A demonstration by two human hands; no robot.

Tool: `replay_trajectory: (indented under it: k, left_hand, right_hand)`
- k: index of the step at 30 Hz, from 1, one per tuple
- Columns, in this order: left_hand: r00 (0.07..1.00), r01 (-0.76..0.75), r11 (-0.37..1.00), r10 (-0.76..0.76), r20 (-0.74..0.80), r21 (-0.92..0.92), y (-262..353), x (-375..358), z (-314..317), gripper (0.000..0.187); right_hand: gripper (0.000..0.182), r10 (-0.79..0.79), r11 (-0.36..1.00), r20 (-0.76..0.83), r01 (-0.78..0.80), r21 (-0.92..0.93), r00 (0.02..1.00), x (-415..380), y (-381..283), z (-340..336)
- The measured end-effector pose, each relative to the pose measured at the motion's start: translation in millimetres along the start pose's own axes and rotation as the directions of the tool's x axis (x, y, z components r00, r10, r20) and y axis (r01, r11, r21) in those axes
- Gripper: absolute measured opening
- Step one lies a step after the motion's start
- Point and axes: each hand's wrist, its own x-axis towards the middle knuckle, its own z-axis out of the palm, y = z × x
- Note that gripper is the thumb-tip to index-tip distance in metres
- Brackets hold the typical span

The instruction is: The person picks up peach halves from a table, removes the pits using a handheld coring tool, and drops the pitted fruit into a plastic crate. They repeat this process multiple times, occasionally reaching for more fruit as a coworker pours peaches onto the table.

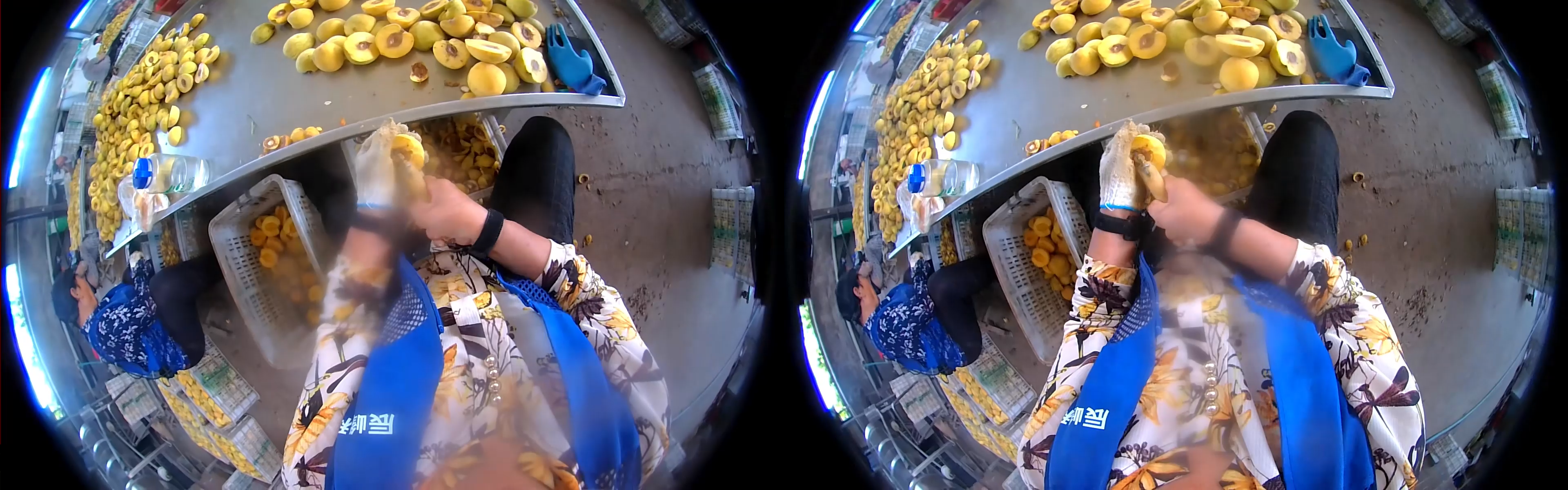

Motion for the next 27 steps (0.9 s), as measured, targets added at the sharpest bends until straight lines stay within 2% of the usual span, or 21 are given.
replay_trajectory:
  k: [2, 4, 5, 8, 11, 13, 14, 17, 19, 20, 22, 23, 24, 25, 26, 27]
  left_hand:
    - [0.996, -0.072, 0.994, 0.076, -0.046, 0.083, -2.0, 0.8, 3.4, 0.025]
    - [0.996, -0.090, 0.989, 0.090, 0.005, 0.117, -4.1, 0.0, 0.8, 0.027]
    - [0.995, -0.102, 0.986, 0.098, 0.034, 0.134, -5.4, 0.8, -0.7, 0.028]
    - [0.995, 0.030, 0.999, -0.032, 0.095, 0.019, -12.4, 4.6, -10.8, 0.028]
    - [0.993, 0.119, 0.992, -0.118, 0.027, -0.040, -2.6, -2.0, 2.0, 0.031]
    - [0.999, 0.034, 0.999, -0.034, -0.021, 0.033, -12.6, 6.6, -8.0, 0.033]
    - [0.997, -0.070, 0.987, 0.076, -0.035, 0.146, -30.8, 22.5, -30.4, 0.033]
    - [0.985, -0.143, 0.986, 0.150, -0.081, 0.081, -10.3, 12.0, -42.9, 0.037]
    - [0.991, -0.106, 0.978, 0.090, -0.097, -0.177, 18.6, 8.2, -83.7, 0.037]
    - [0.991, -0.095, 0.902, 0.048, -0.122, -0.420, 39.6, -10.7, -95.7, 0.036]
    - [0.919, -0.165, 0.985, 0.138, -0.370, -0.042, 71.0, -40.3, -149.4, 0.036]
    - [0.796, -0.027, 0.909, 0.271, -0.541, 0.416, 85.1, -52.8, -150.3, 0.038]
    - [0.650, 0.219, 0.640, 0.468, -0.599, 0.737, 99.4, -59.9, -151.0, 0.042]
    - [0.634, 0.275, 0.354, 0.632, -0.446, 0.894, 113.6, -55.6, -174.3, 0.045]
    - [0.627, 0.326, 0.037, 0.740, -0.245, 0.945, 122.9, -48.7, -192.9, 0.049]
    - [0.615, 0.301, 0.046, 0.754, -0.231, 0.952, 134.3, -37.7, -162.1, 0.054]
  right_hand:
    - [0.009, 0.031, 0.994, 0.083, -0.040, 0.105, 0.996, 2.0, 1.5, -5.6]
    - [0.008, 0.051, 0.963, 0.187, -0.098, 0.253, 0.981, 5.4, 7.1, -11.2]
    - [0.008, 0.063, 0.960, 0.193, -0.112, 0.257, 0.979, 5.0, 7.6, -11.7]
    - [0.008, 0.080, 0.938, 0.242, -0.155, 0.309, 0.967, 4.5, 11.8, -11.1]
    - [0.010, 0.048, 0.890, 0.331, -0.191, 0.415, 0.942, 11.3, 18.0, -15.0]
    - [0.011, 0.020, 0.863, 0.380, -0.208, 0.461, 0.925, 16.7, 17.6, -16.8]
    - [0.008, -0.039, 0.840, 0.416, -0.196, 0.505, 0.908, 16.1, 15.4, -16.4]
    - [0.006, -0.174, 0.790, 0.466, -0.159, 0.592, 0.867, 16.1, 8.8, -18.7]
    - [0.008, -0.108, 0.877, 0.410, -0.107, 0.468, 0.906, 17.0, 10.5, -24.8]
    - [0.009, -0.083, 0.913, 0.373, -0.080, 0.400, 0.924, 18.0, 10.4, -28.5]
    - [0.011, -0.027, 0.999, 0.231, 0.030, -0.013, 0.973, 19.6, 11.6, -31.9]
    - [0.013, -0.017, 0.971, 0.172, 0.058, -0.233, 0.985, 22.2, 11.5, -33.8]
    - [0.014, -0.015, 0.896, 0.109, 0.062, -0.440, 0.994, 24.4, 11.7, -34.1]
    - [0.021, 0.033, 0.870, 0.046, -0.006, -0.493, 0.998, 25.8, 8.9, -33.3]
    - [0.022, 0.007, 0.871, 0.030, 0.009, -0.491, 1.000, 30.3, 10.0, -32.0]
    - [0.023, -0.016, 0.870, 0.016, 0.022, -0.493, 1.000, 35.7, 14.7, -29.3]
